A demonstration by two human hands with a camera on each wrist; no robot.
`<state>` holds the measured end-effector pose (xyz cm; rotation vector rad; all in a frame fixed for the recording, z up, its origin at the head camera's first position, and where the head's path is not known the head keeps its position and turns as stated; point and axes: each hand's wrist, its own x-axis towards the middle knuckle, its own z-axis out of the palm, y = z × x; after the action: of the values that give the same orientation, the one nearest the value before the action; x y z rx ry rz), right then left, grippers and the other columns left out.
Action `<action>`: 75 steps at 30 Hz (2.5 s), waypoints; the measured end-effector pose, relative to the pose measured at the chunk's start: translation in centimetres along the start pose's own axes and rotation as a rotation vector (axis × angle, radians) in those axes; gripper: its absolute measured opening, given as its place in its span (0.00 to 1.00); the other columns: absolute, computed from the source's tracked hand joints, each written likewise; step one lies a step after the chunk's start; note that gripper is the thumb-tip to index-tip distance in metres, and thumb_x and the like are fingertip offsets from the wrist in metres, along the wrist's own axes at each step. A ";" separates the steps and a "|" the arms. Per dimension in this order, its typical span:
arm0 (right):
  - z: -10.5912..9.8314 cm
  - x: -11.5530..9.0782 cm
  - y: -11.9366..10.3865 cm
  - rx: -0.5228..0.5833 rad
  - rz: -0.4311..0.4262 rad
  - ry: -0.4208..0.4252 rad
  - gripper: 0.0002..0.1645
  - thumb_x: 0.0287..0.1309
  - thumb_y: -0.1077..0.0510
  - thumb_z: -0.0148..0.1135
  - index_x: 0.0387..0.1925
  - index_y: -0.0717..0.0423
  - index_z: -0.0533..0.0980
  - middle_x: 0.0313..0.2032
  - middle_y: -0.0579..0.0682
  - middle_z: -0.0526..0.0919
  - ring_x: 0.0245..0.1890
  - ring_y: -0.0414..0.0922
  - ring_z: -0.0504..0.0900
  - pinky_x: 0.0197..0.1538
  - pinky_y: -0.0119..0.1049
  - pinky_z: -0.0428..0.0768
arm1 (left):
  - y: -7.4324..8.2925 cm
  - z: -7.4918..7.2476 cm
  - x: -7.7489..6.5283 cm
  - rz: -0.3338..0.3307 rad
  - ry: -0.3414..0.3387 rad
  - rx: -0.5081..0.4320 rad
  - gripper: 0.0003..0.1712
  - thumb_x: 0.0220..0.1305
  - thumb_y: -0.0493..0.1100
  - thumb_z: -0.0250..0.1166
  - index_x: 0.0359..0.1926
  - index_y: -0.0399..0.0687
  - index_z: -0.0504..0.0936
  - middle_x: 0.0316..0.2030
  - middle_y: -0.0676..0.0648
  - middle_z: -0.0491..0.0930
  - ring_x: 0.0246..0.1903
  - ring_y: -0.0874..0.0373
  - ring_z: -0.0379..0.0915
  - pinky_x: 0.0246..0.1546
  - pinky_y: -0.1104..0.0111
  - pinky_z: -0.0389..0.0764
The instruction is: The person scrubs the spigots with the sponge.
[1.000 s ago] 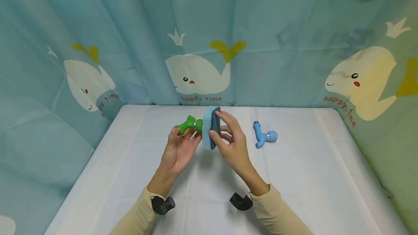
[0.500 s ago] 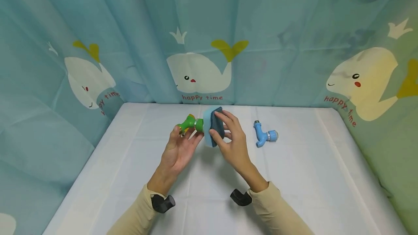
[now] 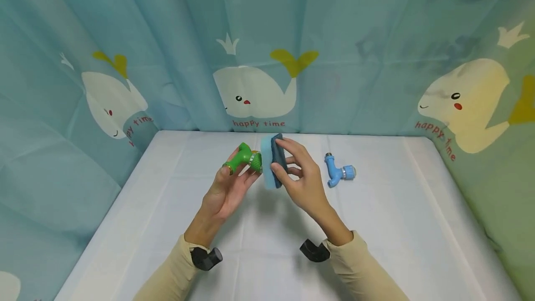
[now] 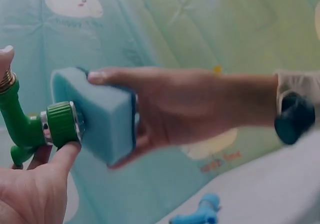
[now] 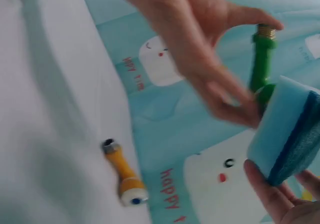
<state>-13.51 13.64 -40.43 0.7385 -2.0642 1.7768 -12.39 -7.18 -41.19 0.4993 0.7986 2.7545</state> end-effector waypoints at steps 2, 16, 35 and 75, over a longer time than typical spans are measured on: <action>-0.2 0.2 0.0 0.013 0.017 -0.016 0.35 0.66 0.71 0.64 0.72 0.54 0.69 0.65 0.54 0.75 0.46 0.43 0.85 0.48 0.31 0.85 | 0.1 0.2 0.2 -0.009 -0.011 0.006 0.59 0.56 0.52 0.80 0.76 0.42 0.52 0.62 0.45 0.65 0.63 0.47 0.65 0.72 0.55 0.65; -4.8 2.0 -1.4 -0.376 -0.003 -0.430 0.28 0.64 0.56 0.72 0.65 0.46 0.79 0.65 0.55 0.77 0.56 0.52 0.81 0.48 0.46 0.85 | 1.8 -1.2 -0.5 -0.099 -0.201 0.555 0.70 0.44 0.40 0.87 0.80 0.38 0.50 0.59 0.42 0.69 0.60 0.53 0.72 0.45 0.71 0.84; -0.1 -0.2 0.3 -0.321 -0.251 0.040 0.37 0.47 0.70 0.79 0.62 0.57 0.79 0.66 0.60 0.73 0.52 0.54 0.82 0.43 0.29 0.84 | -0.9 0.7 0.0 -0.050 0.218 0.046 0.41 0.65 0.51 0.73 0.69 0.38 0.61 0.62 0.39 0.66 0.67 0.44 0.64 0.70 0.59 0.69; 2.6 -0.2 -1.5 -0.571 -0.157 0.039 0.29 0.55 0.54 0.78 0.59 0.47 0.81 0.62 0.61 0.72 0.33 0.49 0.77 0.30 0.45 0.83 | -1.8 1.5 0.0 0.122 0.416 0.235 0.53 0.61 0.25 0.66 0.76 0.45 0.42 0.71 0.35 0.59 0.59 0.53 0.70 0.57 0.70 0.79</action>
<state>-12.30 10.98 -39.77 0.6580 -2.2512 1.0260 -11.64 -4.99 -40.99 0.0044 1.2325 2.9356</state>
